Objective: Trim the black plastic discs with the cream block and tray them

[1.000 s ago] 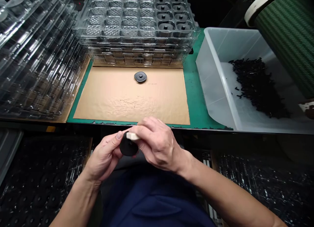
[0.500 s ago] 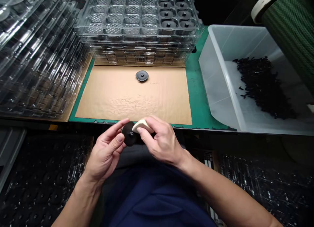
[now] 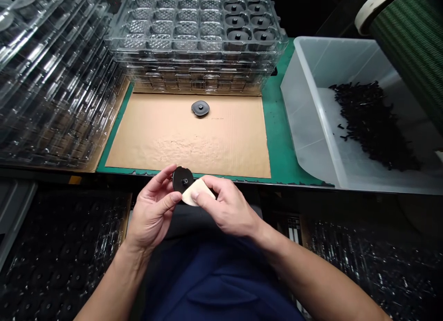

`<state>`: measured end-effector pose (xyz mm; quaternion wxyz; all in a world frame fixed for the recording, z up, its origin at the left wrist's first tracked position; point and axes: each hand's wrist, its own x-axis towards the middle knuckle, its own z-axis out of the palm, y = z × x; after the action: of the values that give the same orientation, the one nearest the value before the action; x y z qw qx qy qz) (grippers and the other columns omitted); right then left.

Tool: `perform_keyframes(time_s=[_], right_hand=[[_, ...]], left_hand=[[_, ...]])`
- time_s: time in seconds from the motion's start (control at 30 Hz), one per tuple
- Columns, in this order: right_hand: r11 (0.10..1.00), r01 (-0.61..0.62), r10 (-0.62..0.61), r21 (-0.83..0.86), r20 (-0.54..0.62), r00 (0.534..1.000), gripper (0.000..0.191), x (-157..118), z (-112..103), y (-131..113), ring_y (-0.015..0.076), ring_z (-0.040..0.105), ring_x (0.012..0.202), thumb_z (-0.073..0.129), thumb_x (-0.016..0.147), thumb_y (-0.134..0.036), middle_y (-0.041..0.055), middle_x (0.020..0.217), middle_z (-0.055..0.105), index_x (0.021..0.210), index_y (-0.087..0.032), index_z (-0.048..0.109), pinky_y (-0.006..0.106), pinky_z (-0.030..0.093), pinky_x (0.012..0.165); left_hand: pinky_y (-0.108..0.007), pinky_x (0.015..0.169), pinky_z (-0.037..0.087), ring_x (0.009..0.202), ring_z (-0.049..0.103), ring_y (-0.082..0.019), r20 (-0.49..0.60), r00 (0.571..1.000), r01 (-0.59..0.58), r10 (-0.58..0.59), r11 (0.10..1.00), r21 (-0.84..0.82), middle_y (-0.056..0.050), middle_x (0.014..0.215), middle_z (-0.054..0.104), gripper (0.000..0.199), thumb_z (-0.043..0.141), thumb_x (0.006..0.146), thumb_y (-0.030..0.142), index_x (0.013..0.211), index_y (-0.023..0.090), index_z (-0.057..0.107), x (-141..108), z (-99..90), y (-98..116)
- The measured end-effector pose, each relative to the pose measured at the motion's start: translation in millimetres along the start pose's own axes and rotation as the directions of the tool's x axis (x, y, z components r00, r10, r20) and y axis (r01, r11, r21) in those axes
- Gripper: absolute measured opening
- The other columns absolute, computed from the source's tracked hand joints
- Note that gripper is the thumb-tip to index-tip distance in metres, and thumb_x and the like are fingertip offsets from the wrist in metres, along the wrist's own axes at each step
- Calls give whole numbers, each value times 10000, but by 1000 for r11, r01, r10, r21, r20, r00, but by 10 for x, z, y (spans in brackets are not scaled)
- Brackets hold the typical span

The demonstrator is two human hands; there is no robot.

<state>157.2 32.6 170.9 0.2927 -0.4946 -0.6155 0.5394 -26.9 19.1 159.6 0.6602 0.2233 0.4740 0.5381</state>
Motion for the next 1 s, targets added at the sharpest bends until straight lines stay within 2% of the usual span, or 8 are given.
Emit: perform_keyframes(time_s=[0.17, 0.33, 0.47, 0.6, 0.73, 0.83, 0.9, 1.0], right_hand=[[974, 155, -174, -167, -106, 979, 245, -7, -17, -6, 101, 388, 644, 589, 923, -234, -46, 703, 439, 718, -186, 464, 279, 279, 620], [975, 197, -205, -104, -77, 976, 177, -47, -95, -41, 126, 449, 667, 564, 988, -265, -21, 747, 515, 849, -175, 624, 290, 330, 635], [929, 291, -323, -230, -113, 940, 159, -17, -105, 1, 160, 527, 780, 556, 1025, -228, 21, 848, 588, 956, -170, 687, 303, 414, 734], [825, 447, -484, -347, -22, 875, 186, 52, -151, 73, 207, 570, 912, 525, 1058, -198, 80, 988, 658, 1054, -157, 707, 353, 463, 846], [697, 623, -614, -355, 155, 774, 259, 114, -231, 60, 209, 542, 877, 473, 1091, -216, 95, 989, 655, 1128, -149, 721, 353, 471, 807], [578, 721, -688, -382, 247, 682, 289, 136, -270, 50, 212, 522, 867, 454, 1090, -232, 105, 1012, 662, 1114, -147, 730, 353, 450, 789], [632, 641, -647, -435, 158, 745, 236, 122, -258, 64, 199, 512, 834, 493, 1058, -218, 87, 957, 651, 1028, -147, 716, 342, 425, 770], [874, 323, -367, -363, -60, 928, 202, 74, -169, 72, 132, 443, 652, 586, 965, -208, -5, 729, 532, 767, -175, 580, 294, 336, 630]], left_hand=[[-234, 963, 611, 1099, 750, -207, 14, 999, -35, 34, 999, 19, -51, 1231, 786, 521, 964, 730, 308, 1222, 282, 794, 22, -57, 69], [-207, 910, 618, 1058, 760, -196, 54, 997, -59, 57, 998, 22, -30, 1202, 796, 520, 957, 740, 289, 1232, 306, 790, 4, -27, 98], [-188, 891, 611, 1053, 750, -186, 80, 997, 1, -3, 1000, 29, -46, 1175, 797, 503, 932, 771, 281, 1251, 291, 784, -17, -19, 84], [-236, 917, 627, 1014, 747, -200, 183, 955, 233, -235, 972, 36, -94, 1130, 798, 427, 867, 849, 387, 1232, 214, 796, -18, -70, 50], [-267, 687, 675, 777, 713, -171, 230, 898, 387, -376, 922, -6, -52, 895, 782, 295, 852, 853, 459, 968, 188, 842, -25, -96, -25], [-346, 623, 691, 756, 705, -195, 230, 869, 459, -439, 887, -42, -59, 894, 776, 328, 845, 851, 486, 975, 182, 838, -28, -83, -61], [-346, 745, 698, 871, 731, -201, 186, 910, 391, -371, 916, -89, -70, 1043, 791, 359, 863, 846, 436, 1121, 209, 821, -13, -70, -66], [-257, 951, 629, 1076, 726, -184, 85, 984, 169, -160, 979, -111, -43, 1215, 772, 552, 937, 768, 277, 1290, 280, 758, 23, -56, -76]])
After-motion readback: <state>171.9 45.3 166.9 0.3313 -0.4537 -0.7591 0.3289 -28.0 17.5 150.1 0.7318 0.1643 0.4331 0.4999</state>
